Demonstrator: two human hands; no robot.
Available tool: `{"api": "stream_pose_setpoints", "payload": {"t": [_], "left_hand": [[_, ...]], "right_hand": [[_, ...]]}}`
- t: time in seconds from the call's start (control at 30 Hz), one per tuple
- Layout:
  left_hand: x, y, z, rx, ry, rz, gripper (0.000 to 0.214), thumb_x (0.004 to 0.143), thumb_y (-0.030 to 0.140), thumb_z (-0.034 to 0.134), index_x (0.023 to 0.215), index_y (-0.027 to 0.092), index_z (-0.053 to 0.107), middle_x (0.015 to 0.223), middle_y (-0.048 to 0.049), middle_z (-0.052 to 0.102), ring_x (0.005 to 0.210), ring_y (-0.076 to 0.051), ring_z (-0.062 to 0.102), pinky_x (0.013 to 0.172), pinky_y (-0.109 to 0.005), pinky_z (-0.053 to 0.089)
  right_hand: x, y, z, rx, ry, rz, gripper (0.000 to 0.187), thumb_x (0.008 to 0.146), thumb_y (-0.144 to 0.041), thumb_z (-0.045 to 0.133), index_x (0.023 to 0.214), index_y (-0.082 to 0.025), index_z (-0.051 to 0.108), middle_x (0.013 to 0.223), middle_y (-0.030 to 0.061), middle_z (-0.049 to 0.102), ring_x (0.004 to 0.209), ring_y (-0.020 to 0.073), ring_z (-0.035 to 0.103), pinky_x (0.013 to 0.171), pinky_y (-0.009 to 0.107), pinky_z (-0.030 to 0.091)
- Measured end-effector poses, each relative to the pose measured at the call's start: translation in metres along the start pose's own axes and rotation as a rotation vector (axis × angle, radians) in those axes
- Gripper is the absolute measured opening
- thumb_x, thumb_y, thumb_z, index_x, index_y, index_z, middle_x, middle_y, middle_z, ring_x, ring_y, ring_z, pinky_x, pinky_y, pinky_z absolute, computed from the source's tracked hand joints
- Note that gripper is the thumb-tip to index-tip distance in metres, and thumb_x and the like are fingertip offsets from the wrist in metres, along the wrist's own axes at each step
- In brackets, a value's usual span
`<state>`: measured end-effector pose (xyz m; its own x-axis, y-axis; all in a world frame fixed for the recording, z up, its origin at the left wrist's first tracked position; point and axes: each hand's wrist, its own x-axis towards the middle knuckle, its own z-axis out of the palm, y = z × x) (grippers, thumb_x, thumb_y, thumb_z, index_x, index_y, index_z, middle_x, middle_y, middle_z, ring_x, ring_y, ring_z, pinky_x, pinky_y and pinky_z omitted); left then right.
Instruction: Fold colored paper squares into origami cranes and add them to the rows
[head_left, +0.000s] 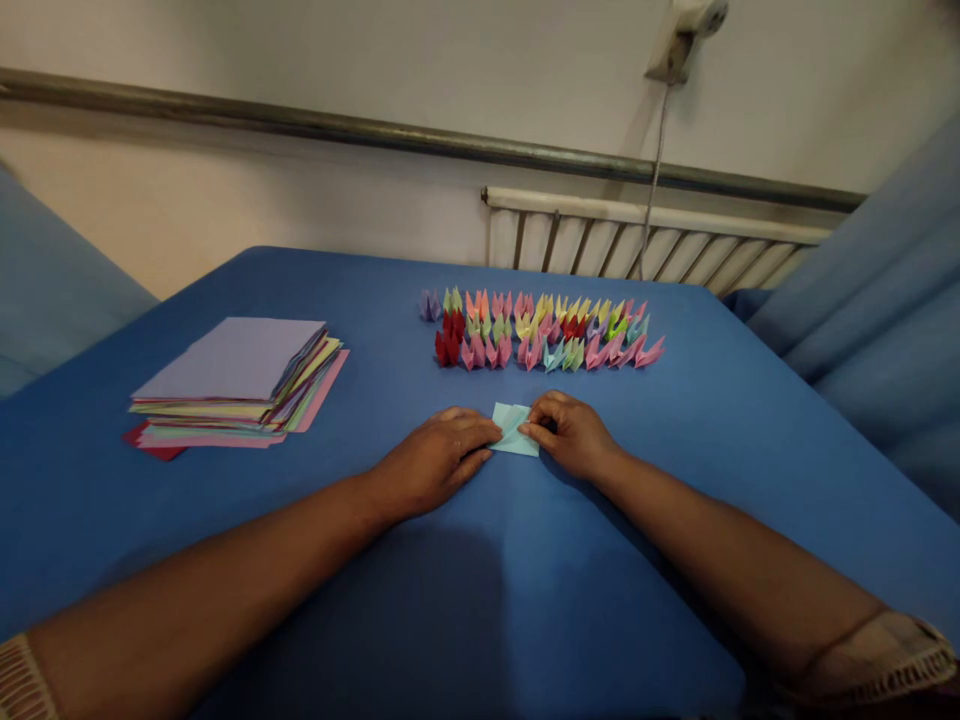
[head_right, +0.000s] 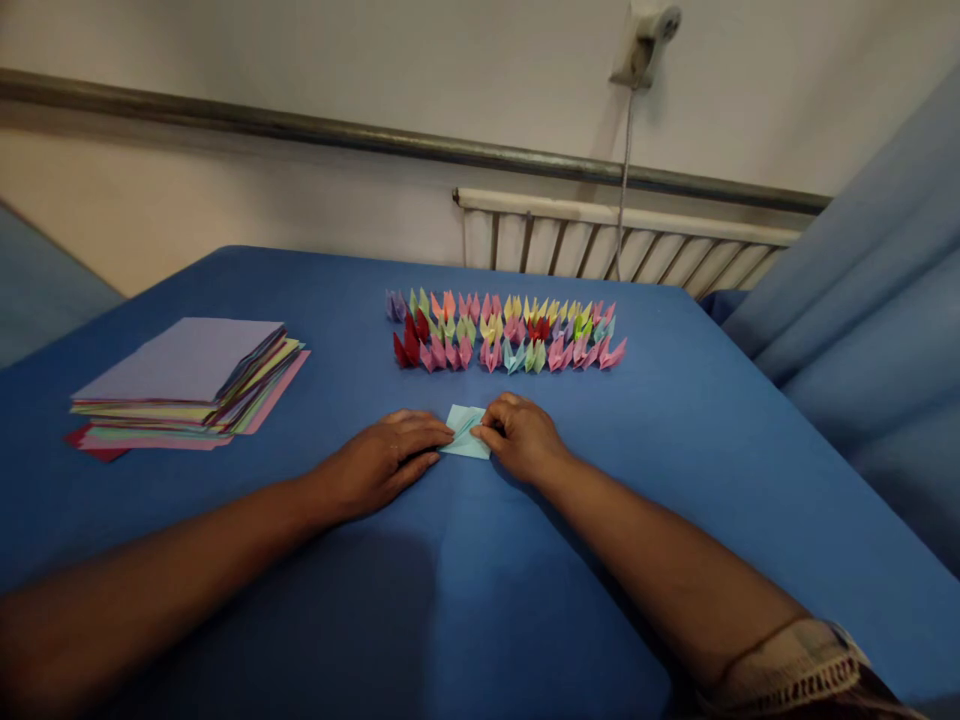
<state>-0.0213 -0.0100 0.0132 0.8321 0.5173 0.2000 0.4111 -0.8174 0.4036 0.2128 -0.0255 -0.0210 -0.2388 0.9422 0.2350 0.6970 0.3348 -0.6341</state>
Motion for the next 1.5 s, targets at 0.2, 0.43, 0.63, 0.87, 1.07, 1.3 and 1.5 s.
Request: {"api": "stream_pose_setpoints", "payload": {"t": [0.2, 0.43, 0.63, 0.87, 1.07, 1.3, 1.5], "left_hand": [[0.000, 0.000, -0.001, 0.029, 0.020, 0.029, 0.026, 0.095, 0.024, 0.046, 0.109, 0.020, 0.067, 0.116, -0.0077, 0.067, 0.108, -0.021, 0.059, 0.099, -0.041, 0.043], [0.000, 0.002, -0.004, 0.001, -0.004, -0.018, 0.026, 0.095, 0.024, 0.046, 0.114, 0.019, 0.061, 0.105, -0.0074, 0.067, 0.102, -0.021, 0.059, 0.092, -0.039, 0.046], [-0.002, 0.000, -0.002, 0.017, -0.024, 0.011, 0.026, 0.095, 0.025, 0.046, 0.112, 0.020, 0.066, 0.116, -0.0070, 0.065, 0.108, -0.020, 0.057, 0.098, -0.039, 0.044], [-0.005, 0.003, -0.002, 0.071, -0.021, 0.009, 0.028, 0.095, 0.026, 0.048, 0.114, 0.020, 0.066, 0.126, -0.0077, 0.063, 0.115, -0.022, 0.055, 0.100, -0.040, 0.043], [-0.006, 0.003, 0.001, 0.104, -0.024, 0.022, 0.030, 0.095, 0.028, 0.047, 0.119, 0.022, 0.063, 0.126, -0.0069, 0.064, 0.117, -0.023, 0.056, 0.103, -0.043, 0.041], [-0.003, 0.006, 0.005, 0.204, -0.065, 0.084, 0.033, 0.098, 0.030, 0.041, 0.122, 0.021, 0.062, 0.129, -0.0069, 0.062, 0.119, -0.024, 0.054, 0.101, -0.043, 0.040], [-0.002, 0.007, 0.002, 0.284, -0.023, 0.082, 0.031, 0.097, 0.030, 0.043, 0.120, 0.021, 0.064, 0.127, -0.0067, 0.063, 0.121, -0.026, 0.051, 0.100, -0.045, 0.038]], "right_hand": [[0.001, -0.003, -0.002, -0.051, -0.011, 0.010, 0.015, 0.087, -0.028, 0.063, 0.075, -0.019, 0.060, 0.076, -0.0007, 0.055, 0.070, 0.0126, 0.051, 0.067, 0.026, 0.039], [0.001, -0.005, -0.002, -0.122, -0.022, -0.004, 0.012, 0.086, -0.024, 0.061, 0.076, -0.018, 0.059, 0.079, 0.0001, 0.055, 0.073, 0.0132, 0.051, 0.068, 0.026, 0.037], [0.001, -0.005, -0.002, -0.126, -0.022, 0.004, 0.012, 0.086, -0.024, 0.062, 0.076, -0.018, 0.059, 0.079, -0.0003, 0.055, 0.071, 0.0124, 0.051, 0.068, 0.026, 0.038], [-0.002, -0.005, -0.002, -0.081, 0.036, -0.076, 0.033, 0.084, -0.019, 0.064, 0.117, -0.020, 0.060, 0.116, 0.0087, 0.057, 0.093, 0.0167, 0.057, 0.082, 0.032, 0.045], [-0.002, -0.004, -0.007, -0.216, -0.129, -0.198, 0.027, 0.094, -0.025, 0.054, 0.116, -0.030, 0.067, 0.129, 0.0063, 0.060, 0.118, 0.0236, 0.051, 0.098, 0.045, 0.038], [0.002, 0.002, -0.015, -0.205, -0.167, -0.285, 0.028, 0.092, -0.023, 0.056, 0.118, -0.024, 0.066, 0.128, 0.0099, 0.059, 0.116, 0.0228, 0.052, 0.098, 0.043, 0.039], [0.000, -0.005, -0.014, -0.168, -0.135, -0.206, 0.026, 0.089, -0.022, 0.059, 0.114, -0.022, 0.065, 0.107, 0.0080, 0.061, 0.102, 0.0209, 0.054, 0.092, 0.039, 0.041]]}}
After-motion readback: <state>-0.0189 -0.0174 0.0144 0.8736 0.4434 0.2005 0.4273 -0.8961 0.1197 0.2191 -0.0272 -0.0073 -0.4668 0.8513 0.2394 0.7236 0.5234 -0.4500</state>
